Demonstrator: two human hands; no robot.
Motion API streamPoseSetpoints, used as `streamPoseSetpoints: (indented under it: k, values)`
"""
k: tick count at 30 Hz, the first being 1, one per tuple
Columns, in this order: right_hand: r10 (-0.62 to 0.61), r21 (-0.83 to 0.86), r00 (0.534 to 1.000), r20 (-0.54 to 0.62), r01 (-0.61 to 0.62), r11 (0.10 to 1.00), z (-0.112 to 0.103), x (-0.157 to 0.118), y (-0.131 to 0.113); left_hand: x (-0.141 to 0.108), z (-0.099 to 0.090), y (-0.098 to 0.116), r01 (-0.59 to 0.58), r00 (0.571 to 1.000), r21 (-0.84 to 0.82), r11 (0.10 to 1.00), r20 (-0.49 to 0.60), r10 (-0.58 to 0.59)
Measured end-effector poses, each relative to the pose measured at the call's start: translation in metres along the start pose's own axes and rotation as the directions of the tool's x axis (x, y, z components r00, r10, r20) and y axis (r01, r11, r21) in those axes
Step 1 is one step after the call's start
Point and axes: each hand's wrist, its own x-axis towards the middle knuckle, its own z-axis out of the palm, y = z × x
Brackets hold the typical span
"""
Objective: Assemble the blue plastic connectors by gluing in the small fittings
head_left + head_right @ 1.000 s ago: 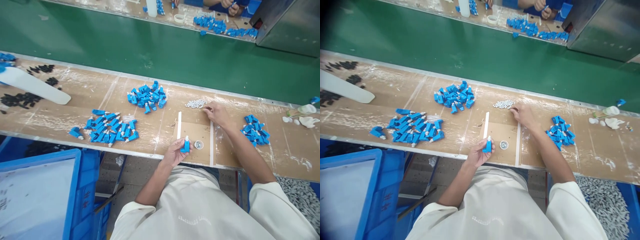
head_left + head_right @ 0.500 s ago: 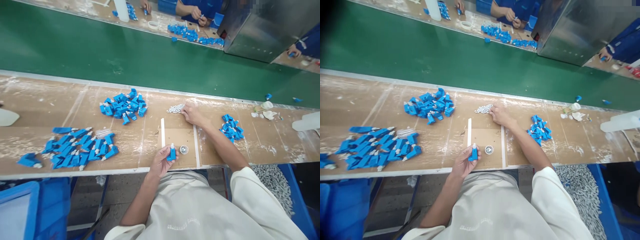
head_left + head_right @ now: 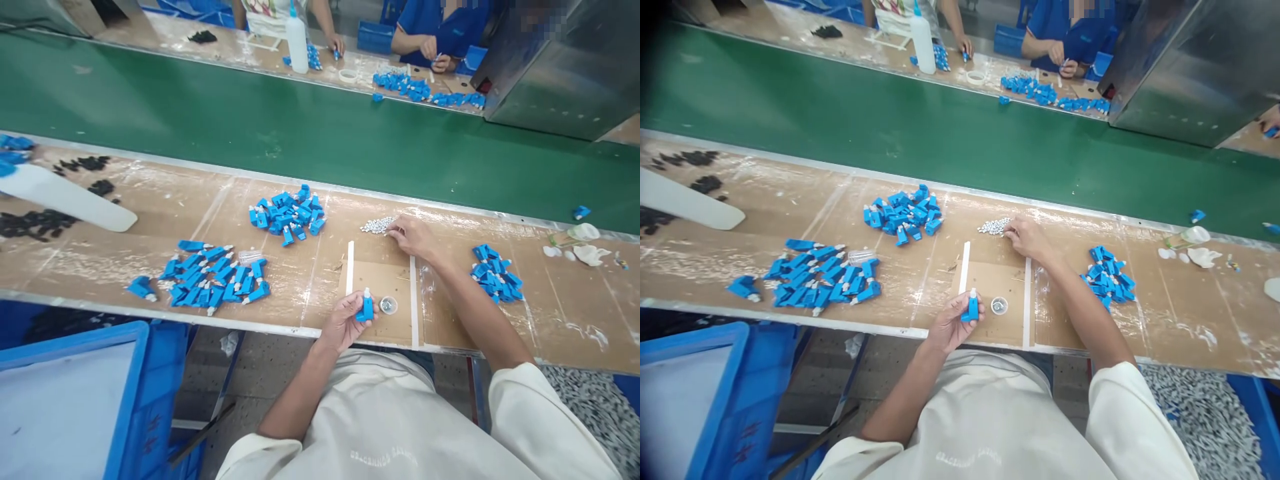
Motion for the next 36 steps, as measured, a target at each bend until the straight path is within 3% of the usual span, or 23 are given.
streamPoseSetpoints:
  k: [7, 13, 18, 20, 21, 23, 25, 27, 30, 36]
  values:
    - [-0.046, -0.22, 0.986, 0.163, 0.082, 0.972, 0.0, 0.006, -0.008, 0.0, 0.0, -0.001, -0.009, 1.0, 0.003, 1.0, 0.015, 0.009]
    - [-0.031, -0.251, 0.972, 0.233, 0.091, 0.964, -0.002, 0.01, -0.022, 0.0, 0.0, -0.001, -0.003, 1.0, 0.02, 1.0, 0.01, 0.002]
    - [-0.023, -0.179, 0.979, 0.202, 0.06, 0.982, -0.01, 0.001, -0.037, -0.001, 0.002, 0.001, -0.025, 0.999, -0.009, 1.0, -0.028, 0.024]
    - [-0.033, 0.08, 0.987, 0.156, 0.02, 0.997, -0.017, -0.014, -0.045, -0.002, 0.004, 0.004, -0.042, 0.998, -0.022, 0.999, -0.039, 0.041]
    - [-0.025, 0.299, 0.992, 0.121, -0.013, 0.954, -0.021, -0.024, -0.049, -0.003, 0.006, 0.005, -0.05, 0.998, -0.025, 0.998, -0.039, 0.049]
    - [0.036, 0.735, 0.997, 0.074, -0.079, 0.674, -0.026, -0.048, -0.061, -0.005, 0.011, 0.008, -0.068, 0.997, -0.017, 0.998, -0.023, 0.067]
    - [0.106, 0.914, 0.99, 0.089, -0.123, 0.388, -0.03, -0.072, -0.075, -0.007, 0.018, 0.01, -0.086, 0.996, 0.011, 0.996, 0.004, 0.086]
    - [0.143, 0.958, 0.981, 0.129, -0.16, 0.237, -0.032, -0.091, -0.09, -0.008, 0.027, 0.012, -0.101, 0.995, 0.049, 0.994, 0.032, 0.1]
    - [0.159, 0.969, 0.97, 0.184, -0.206, 0.133, -0.033, -0.108, -0.108, -0.008, 0.039, 0.013, -0.12, 0.992, 0.094, 0.988, 0.054, 0.115]
    - [0.216, 0.973, 0.955, 0.205, -0.222, 0.057, -0.031, -0.117, -0.118, -0.008, 0.053, 0.013, -0.15, 0.988, 0.113, 0.982, 0.055, 0.145]
